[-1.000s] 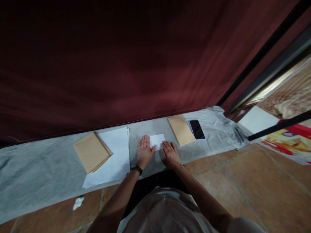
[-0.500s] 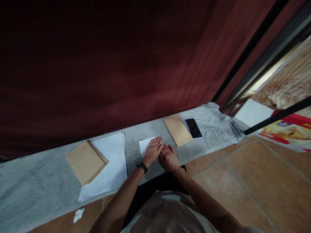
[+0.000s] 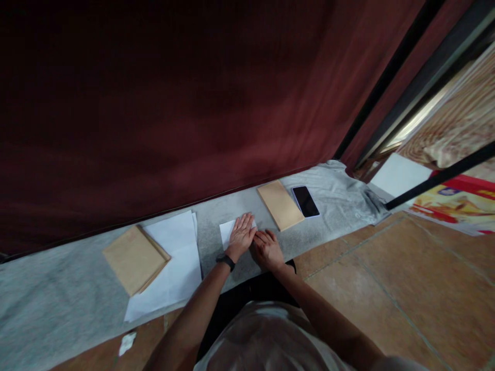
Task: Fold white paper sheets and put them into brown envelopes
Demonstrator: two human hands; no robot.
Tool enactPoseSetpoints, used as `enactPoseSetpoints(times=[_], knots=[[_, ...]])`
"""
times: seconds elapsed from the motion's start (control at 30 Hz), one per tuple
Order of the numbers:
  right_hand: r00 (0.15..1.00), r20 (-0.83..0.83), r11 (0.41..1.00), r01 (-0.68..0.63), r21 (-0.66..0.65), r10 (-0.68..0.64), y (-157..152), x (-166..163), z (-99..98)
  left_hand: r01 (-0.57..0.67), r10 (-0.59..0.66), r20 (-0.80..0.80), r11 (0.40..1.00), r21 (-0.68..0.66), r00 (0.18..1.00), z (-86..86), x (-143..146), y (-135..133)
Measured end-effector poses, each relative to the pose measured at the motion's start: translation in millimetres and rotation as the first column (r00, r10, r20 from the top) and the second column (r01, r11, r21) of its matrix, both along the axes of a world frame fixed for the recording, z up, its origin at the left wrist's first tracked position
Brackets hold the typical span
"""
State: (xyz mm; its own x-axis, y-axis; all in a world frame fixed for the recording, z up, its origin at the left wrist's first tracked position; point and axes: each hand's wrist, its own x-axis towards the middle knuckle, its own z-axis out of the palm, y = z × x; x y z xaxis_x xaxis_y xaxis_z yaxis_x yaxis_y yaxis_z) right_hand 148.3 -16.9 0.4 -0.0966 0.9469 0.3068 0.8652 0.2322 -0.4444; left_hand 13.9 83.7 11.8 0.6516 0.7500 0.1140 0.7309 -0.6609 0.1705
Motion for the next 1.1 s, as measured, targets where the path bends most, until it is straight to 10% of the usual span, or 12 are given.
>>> enactPoseSetpoints(times=[0.33, 0.83, 1.1], knots=[[1.000, -0.027, 1.000, -0.008, 0.002, 0.008, -2.9, 1.3, -3.7, 0.123, -0.123, -0.058, 0.992, -0.007, 0.991, -3.1, -52.2, -55.5], [1.000, -0.011, 1.000, 0.023, -0.017, -0.024, -1.9, 1.2, -5.7, -0.095, 0.096, -0.030, 0.995, 0.037, 0.995, -3.9, -99.5, -87.3], [1.000, 0.025, 1.000, -0.014, -0.023, 0.014, 48.8, 4.1, 2.7, -0.099, 0.104, -0.053, 0.991, 0.092, 0.993, -5.9, -96.1, -90.0]])
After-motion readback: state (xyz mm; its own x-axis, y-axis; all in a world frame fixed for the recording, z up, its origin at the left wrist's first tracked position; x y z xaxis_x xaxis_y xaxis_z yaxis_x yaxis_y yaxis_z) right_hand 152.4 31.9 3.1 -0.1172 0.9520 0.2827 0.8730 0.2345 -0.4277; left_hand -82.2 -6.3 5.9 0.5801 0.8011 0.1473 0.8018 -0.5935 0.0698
